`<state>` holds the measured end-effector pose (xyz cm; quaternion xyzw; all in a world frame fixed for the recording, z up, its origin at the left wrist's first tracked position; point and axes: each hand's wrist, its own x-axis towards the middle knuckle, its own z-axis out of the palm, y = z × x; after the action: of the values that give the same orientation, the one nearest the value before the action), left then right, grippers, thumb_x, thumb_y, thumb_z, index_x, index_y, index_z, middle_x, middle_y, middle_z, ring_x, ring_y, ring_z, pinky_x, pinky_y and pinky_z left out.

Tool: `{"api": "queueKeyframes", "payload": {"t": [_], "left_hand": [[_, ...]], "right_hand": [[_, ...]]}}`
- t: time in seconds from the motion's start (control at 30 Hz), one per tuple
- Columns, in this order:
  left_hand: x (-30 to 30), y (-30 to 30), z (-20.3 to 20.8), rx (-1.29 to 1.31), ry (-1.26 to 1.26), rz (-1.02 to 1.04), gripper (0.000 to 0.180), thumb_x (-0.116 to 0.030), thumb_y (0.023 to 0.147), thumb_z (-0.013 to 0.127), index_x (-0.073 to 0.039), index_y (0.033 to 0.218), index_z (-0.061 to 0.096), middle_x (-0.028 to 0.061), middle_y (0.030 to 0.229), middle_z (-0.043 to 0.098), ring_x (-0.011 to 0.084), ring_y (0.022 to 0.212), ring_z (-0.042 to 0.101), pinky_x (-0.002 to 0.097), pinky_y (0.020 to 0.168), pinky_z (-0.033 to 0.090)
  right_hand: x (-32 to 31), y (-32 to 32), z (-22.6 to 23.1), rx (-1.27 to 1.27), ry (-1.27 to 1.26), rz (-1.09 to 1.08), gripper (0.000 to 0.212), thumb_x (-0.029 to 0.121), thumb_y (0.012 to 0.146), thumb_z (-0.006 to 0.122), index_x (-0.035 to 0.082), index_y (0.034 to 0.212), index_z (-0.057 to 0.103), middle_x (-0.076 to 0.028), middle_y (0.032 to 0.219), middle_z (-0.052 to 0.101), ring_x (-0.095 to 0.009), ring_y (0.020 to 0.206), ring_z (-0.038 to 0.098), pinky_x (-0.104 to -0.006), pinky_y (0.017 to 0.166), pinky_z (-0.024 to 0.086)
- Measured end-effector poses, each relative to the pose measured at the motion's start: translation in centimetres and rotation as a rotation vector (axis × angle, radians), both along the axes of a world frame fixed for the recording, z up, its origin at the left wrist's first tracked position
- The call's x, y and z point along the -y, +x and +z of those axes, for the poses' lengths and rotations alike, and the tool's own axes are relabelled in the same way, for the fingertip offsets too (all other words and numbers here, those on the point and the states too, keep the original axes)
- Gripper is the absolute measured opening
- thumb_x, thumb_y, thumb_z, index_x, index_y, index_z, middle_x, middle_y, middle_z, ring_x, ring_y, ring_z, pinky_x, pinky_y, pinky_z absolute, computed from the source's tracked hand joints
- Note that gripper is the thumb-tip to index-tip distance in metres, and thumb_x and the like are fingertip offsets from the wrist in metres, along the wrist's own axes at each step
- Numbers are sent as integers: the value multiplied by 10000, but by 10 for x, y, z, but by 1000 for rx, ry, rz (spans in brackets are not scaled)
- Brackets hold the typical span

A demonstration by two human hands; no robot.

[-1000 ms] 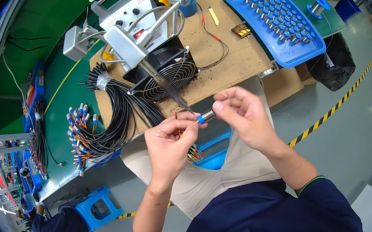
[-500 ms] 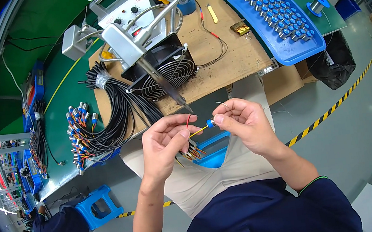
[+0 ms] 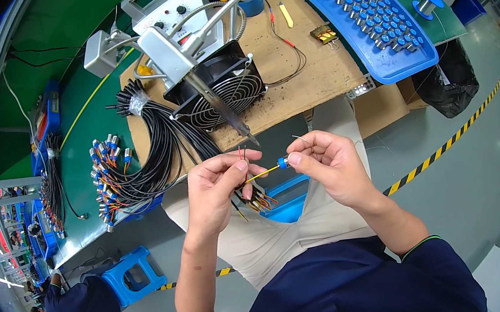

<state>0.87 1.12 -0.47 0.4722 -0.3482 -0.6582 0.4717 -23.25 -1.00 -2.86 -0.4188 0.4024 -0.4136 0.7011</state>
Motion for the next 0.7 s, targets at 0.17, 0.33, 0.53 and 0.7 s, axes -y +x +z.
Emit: {"api": "queueKeyframes", "payload": {"t": [0.17, 0.33, 0.53, 0.7], "left_hand": [[0, 0, -1, -53, -32, 24, 145, 24, 1027, 616, 89, 1090, 730, 262, 1210, 730, 228, 934, 774, 280, 643, 579], [-1, 2, -4, -11, -124, -48, 149, 62, 1002, 621, 91, 1121, 706, 256, 1177, 741, 234, 927, 776, 279, 638, 587], [2, -4, -1, -13, -56, 15, 194, 53, 985, 647, 79, 1164, 717, 213, 1140, 758, 201, 870, 757, 260, 636, 574], [4, -1, 3, 97, -38, -61, 173, 40, 975, 670, 89, 1119, 751, 218, 1208, 731, 154, 804, 718, 233, 626, 546]], "right_hand": [[0, 0, 0, -4, 3, -10, 204, 151, 1009, 782, -13, 1110, 715, -3, 968, 729, -13, 826, 615, -190, 742, 497], [-1, -1, -1, -12, 5, -4, 202, 153, 1010, 781, -10, 1107, 712, -3, 969, 729, -15, 828, 615, -191, 747, 498], [-1, -1, -1, -2, 1, -8, 204, 155, 1012, 779, -9, 1110, 707, -6, 974, 731, -18, 834, 622, -194, 757, 504], [-2, 0, 1, 10, 1, -4, 207, 155, 1014, 776, -10, 1117, 704, -8, 978, 731, -22, 844, 629, -194, 763, 506]]}}
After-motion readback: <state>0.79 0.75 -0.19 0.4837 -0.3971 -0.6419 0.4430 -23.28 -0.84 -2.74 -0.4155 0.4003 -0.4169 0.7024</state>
